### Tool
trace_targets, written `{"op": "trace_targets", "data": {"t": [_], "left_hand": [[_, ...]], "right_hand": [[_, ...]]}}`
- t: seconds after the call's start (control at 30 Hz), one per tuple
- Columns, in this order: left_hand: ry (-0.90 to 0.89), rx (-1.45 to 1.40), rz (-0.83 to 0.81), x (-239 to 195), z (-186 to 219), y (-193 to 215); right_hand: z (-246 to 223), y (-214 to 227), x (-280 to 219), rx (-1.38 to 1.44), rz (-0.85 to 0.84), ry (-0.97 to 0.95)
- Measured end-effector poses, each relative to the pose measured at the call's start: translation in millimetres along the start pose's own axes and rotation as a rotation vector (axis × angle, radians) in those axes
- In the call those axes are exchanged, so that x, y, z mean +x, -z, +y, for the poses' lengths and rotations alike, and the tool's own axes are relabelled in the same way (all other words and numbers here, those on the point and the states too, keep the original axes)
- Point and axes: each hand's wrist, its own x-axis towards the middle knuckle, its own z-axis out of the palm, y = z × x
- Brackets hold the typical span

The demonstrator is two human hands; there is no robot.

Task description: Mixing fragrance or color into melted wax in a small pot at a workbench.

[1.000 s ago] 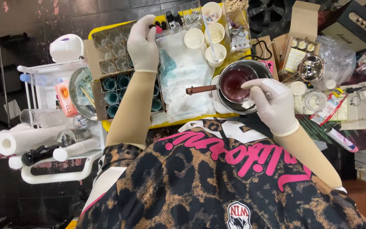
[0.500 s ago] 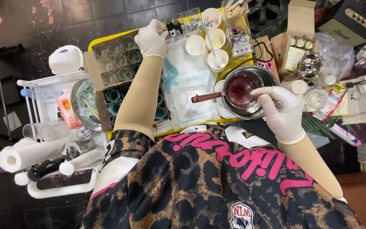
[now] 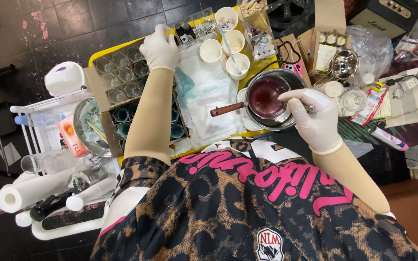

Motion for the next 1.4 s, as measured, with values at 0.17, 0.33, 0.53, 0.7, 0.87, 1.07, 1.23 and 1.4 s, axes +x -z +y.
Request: {"op": "trace_targets", "data": {"t": [0.17, 0.33, 0.53, 0.7, 0.87, 1.07, 1.23, 1.4], "left_hand": [[-0.157, -0.206, 0.144, -60, 38, 55], [-0.294, -0.414, -0.12, -140, 77, 99], [-0.54, -0.407, -0.266, -189, 100, 110], [-0.586, -0.121, -0.221, -200, 104, 95], [-0.553, -0.174, -0.273, -200, 105, 97], [-0.505, -0.236, -0.286, -200, 110, 99], [-0.517, -0.244, -0.24, -203, 112, 100], [-0.476, -0.27, -0.255, -204, 111, 100]], "right_hand": [[2, 5, 0, 0.076, -0.029, -0.053], [-5, 20, 7, 0.071, -0.128, -0.05], [1, 37, 3, 0.009, -0.185, -0.027], [4, 41, -1, -0.131, -0.296, 0.021], [5, 26, 8, -0.077, -0.364, 0.15], [10, 43, 5, -0.192, -0.301, 0.167], [8, 42, 4, -0.193, -0.407, 0.206], [8, 51, 1, -0.151, -0.317, -0.05]]}}
